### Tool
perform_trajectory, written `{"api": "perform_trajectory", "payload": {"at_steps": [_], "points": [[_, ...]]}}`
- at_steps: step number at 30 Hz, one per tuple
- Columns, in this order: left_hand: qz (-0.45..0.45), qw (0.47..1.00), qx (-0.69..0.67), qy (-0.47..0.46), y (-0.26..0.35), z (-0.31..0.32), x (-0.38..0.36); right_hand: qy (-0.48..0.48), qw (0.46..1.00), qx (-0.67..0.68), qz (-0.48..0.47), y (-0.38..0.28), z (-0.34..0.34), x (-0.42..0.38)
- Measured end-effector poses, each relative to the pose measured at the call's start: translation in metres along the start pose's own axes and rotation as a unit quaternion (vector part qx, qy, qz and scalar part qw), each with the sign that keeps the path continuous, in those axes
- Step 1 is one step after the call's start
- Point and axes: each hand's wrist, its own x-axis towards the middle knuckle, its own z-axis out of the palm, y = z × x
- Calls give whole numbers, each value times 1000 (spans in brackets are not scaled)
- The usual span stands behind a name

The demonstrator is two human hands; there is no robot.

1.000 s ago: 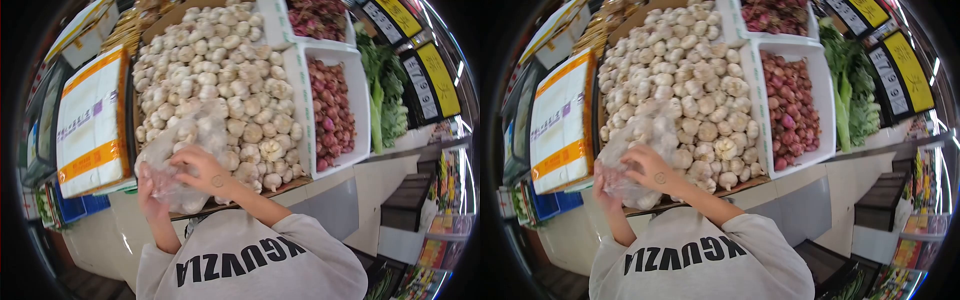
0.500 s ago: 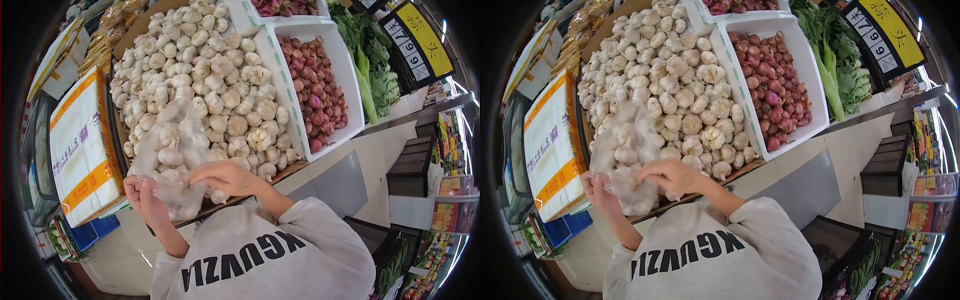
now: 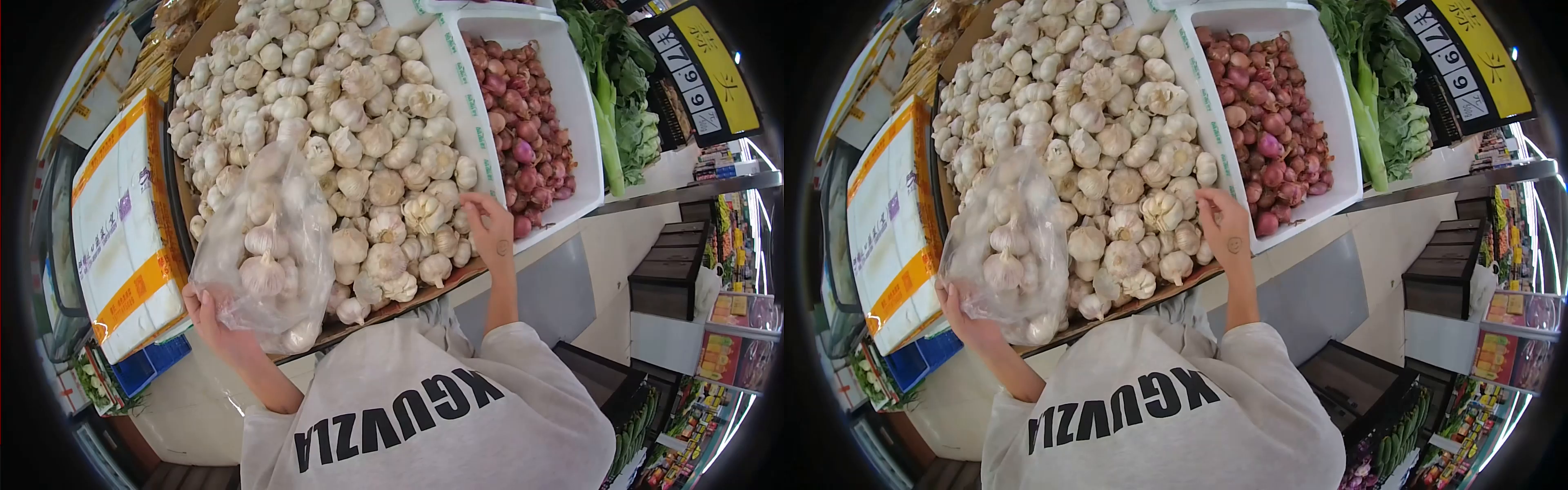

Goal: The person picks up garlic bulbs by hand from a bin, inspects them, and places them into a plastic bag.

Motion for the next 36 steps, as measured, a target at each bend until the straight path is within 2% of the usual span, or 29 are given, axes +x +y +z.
{"api": "perform_trajectory", "payload": {"at_steps": [4,6,8,11,13,14,15,17,22,24,28,30,31,32,33,34,35,36], "points": [[17,999,20,-27,-9,-12,4,-67,997,-33,-25,-7,15,-9],[9,998,-5,-64,-11,-18,5,-65,997,-11,-28,-14,22,-9],[25,997,19,-71,-15,-24,8,-64,998,11,-27,-20,29,-11],[36,997,43,-55,-15,-22,10,-92,992,29,-83,-30,41,-12],[35,998,44,-33,-14,-17,9,-171,978,64,-101,-40,51,-16],[27,998,39,-28,-13,-15,9,-258,963,73,-27,-46,53,-18],[19,999,34,-24,-12,-14,9,-260,962,75,-28,-48,60,-19],[19,998,38,-37,-15,-21,12,-234,963,-19,-132,-54,74,-21],[12,998,20,-53,-13,-22,12,-300,937,-89,-157,-62,83,-13],[1,999,1,-47,-12,-21,11,-357,918,-127,-119,-67,84,-10],[6,999,12,-44,-13,-22,12,-370,909,-149,-122,-68,90,-7],[-2,998,-6,-66,-13,-24,13,-388,921,-29,17,-72,83,0],[2,998,-8,-63,-12,-24,13,-390,920,-29,12,-66,84,0],[-13,998,-30,-60,-11,-23,13,-349,914,188,93,-56,87,-3],[-28,997,-51,-58,-10,-22,12,-287,856,395,171,-53,87,-3],[-26,997,-52,-58,-10,-21,12,-281,827,454,177,-53,82,-1],[-25,997,-50,-54,-9,-19,12,-281,827,454,174,-52,79,1],[-25,997,-49,-50,-9,-17,12,-317,777,510,189,-51,76,2]]}}
